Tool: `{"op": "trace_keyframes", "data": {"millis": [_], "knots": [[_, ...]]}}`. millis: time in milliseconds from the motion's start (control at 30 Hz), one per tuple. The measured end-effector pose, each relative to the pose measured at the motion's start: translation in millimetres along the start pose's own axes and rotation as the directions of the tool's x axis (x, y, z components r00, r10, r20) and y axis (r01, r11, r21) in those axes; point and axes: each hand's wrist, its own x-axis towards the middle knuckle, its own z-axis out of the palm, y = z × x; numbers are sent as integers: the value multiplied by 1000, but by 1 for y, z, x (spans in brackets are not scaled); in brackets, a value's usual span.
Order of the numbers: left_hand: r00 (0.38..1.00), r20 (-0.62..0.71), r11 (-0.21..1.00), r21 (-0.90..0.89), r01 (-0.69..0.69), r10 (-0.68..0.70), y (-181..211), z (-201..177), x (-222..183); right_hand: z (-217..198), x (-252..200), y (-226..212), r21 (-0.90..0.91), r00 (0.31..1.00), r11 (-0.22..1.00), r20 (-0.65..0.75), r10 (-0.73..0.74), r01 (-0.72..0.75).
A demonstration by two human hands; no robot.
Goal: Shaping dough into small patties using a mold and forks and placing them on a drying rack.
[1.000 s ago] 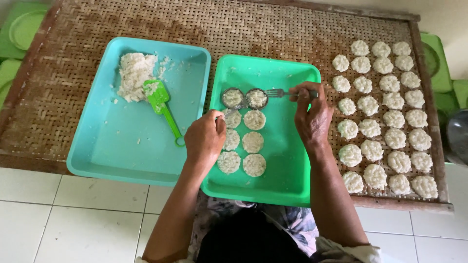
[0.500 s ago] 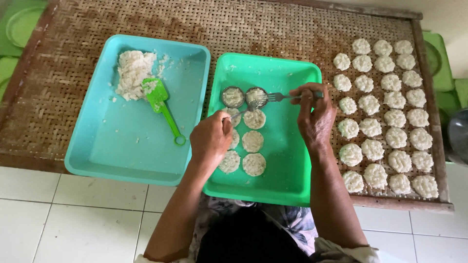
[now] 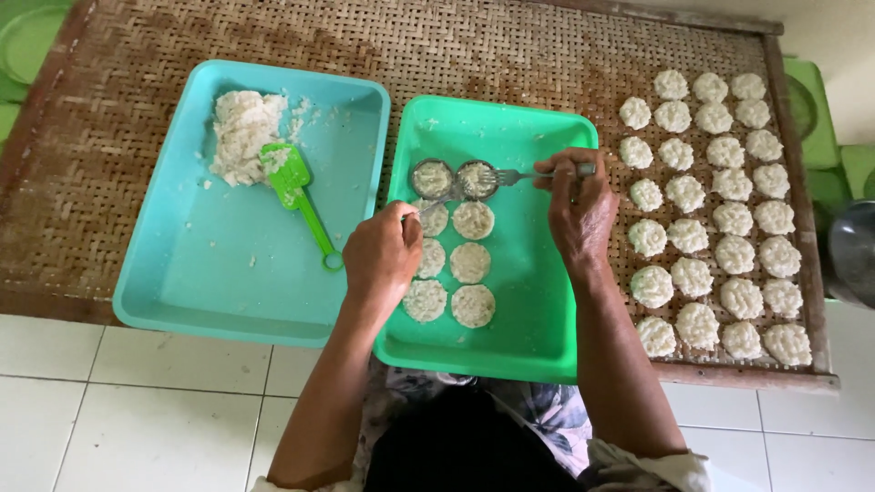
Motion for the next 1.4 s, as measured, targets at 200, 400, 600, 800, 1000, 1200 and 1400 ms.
{"op": "trace_keyframes", "data": {"millis": [200,400,600,800,1000,1200,1400], "knots": [[999,-37,999,-21,-36,35,6,1,8,8,-1,-6,83,999,996,42,9,-13],[997,-56,998,15,-58,59,6,8,17,6,-8,-15,-37,979,986,131,-156,162],[998,-40,999,-18,-48,47,5,0,12,4,-3,-12,16,982,982,2,-187,187],[999,-33,997,68,-40,43,-4,0,12,6,0,-1,14,992,999,115,-43,41],[999,-13,998,56,-34,35,-4,-3,9,1,-7,-17,83,996,996,85,1,-8],[1000,-3,1000,-7,-26,26,3,-10,1,-6,-4,-7,-105,998,994,66,14,-7],[999,-7,997,58,-41,42,-5,0,5,-1,-3,1,-64,994,992,-4,-110,110]]}}
